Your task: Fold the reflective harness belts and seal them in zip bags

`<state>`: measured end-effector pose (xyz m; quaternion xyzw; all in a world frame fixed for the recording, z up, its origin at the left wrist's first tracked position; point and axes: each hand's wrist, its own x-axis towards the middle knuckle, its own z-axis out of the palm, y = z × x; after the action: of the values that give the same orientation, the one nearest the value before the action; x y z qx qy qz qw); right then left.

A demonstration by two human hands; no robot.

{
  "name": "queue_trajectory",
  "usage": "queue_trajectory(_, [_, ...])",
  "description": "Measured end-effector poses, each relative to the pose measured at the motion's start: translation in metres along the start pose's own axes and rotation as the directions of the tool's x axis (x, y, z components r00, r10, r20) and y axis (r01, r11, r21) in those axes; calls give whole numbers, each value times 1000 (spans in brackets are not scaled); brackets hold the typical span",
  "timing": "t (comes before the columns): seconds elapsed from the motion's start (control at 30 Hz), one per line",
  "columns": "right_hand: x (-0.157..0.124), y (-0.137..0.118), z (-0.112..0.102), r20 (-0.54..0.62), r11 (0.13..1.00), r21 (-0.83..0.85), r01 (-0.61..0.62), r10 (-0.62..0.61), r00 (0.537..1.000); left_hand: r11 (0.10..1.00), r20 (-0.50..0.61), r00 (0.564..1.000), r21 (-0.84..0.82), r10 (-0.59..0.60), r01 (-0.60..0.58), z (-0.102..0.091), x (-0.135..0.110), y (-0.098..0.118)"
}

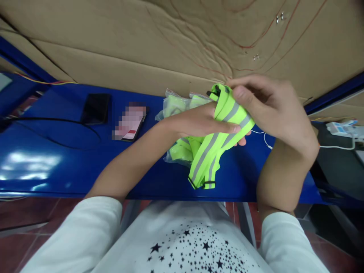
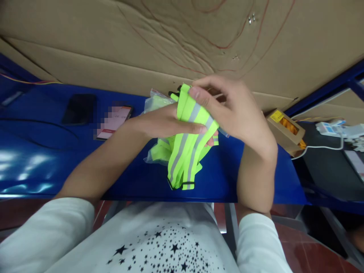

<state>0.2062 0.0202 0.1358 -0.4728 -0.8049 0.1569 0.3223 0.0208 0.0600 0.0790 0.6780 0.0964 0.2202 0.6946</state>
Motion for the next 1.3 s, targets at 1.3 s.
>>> queue_trajectory(1.3, [-14, -9, -18, -41, 983, 62, -173, 176, 984, 989, 326, 934, 29, -149, 147, -17, 0, -2])
